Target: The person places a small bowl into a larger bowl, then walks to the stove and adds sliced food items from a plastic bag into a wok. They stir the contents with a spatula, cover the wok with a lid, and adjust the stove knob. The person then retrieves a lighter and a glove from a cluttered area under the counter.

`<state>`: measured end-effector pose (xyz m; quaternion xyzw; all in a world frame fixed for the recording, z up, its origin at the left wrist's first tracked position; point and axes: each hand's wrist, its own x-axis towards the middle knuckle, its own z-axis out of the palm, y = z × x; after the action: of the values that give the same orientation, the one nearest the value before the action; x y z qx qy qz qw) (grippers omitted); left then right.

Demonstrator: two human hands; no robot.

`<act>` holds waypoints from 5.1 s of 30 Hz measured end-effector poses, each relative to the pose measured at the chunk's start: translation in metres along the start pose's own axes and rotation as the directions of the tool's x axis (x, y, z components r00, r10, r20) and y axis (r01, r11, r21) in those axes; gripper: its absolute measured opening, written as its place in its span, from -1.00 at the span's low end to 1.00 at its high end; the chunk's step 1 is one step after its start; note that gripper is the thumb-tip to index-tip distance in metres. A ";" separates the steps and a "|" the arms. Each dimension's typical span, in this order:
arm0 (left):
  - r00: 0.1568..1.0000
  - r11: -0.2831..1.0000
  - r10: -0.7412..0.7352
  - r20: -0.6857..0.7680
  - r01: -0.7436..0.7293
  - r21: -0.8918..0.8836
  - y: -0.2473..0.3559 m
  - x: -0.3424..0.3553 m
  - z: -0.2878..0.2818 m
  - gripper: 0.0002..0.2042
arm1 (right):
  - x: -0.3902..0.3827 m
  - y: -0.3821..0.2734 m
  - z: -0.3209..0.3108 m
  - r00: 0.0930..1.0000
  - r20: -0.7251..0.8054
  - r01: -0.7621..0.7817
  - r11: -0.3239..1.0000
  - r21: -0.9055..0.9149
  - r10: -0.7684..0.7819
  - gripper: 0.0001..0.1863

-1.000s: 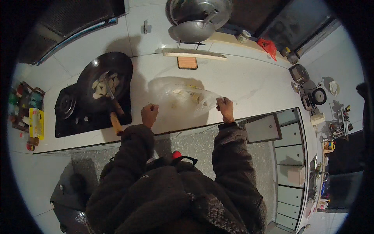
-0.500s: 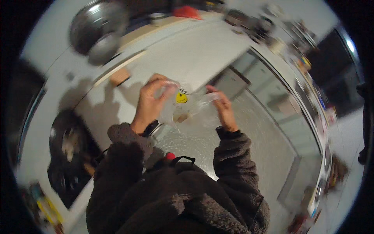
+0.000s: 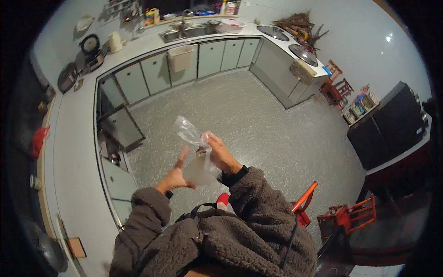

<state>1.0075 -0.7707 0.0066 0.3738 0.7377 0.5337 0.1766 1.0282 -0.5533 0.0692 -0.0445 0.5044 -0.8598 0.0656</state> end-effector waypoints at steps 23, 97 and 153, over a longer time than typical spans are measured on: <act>0.442 0.893 -0.012 0.897 0.409 -0.189 0.043 0.533 0.374 -0.44 | -0.154 -0.231 -0.543 0.212 -0.812 0.459 0.789 -0.408 -0.544 -0.68; 0.919 0.990 0.079 0.387 -0.027 -0.136 0.383 1.436 1.712 -0.77 | -0.760 -0.859 -1.710 0.047 -0.733 -0.396 0.662 -0.637 -0.678 -0.63; 0.856 0.706 -0.458 0.238 0.513 -0.488 0.346 1.465 1.866 -0.84 | -0.846 -0.908 -2.032 0.419 -0.805 -0.847 0.139 -0.513 -0.420 -0.28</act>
<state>1.3998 1.5883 -0.1593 0.1277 0.6214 0.6327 0.4442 1.5120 1.7692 -0.1369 0.4635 0.8646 -0.1756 -0.0818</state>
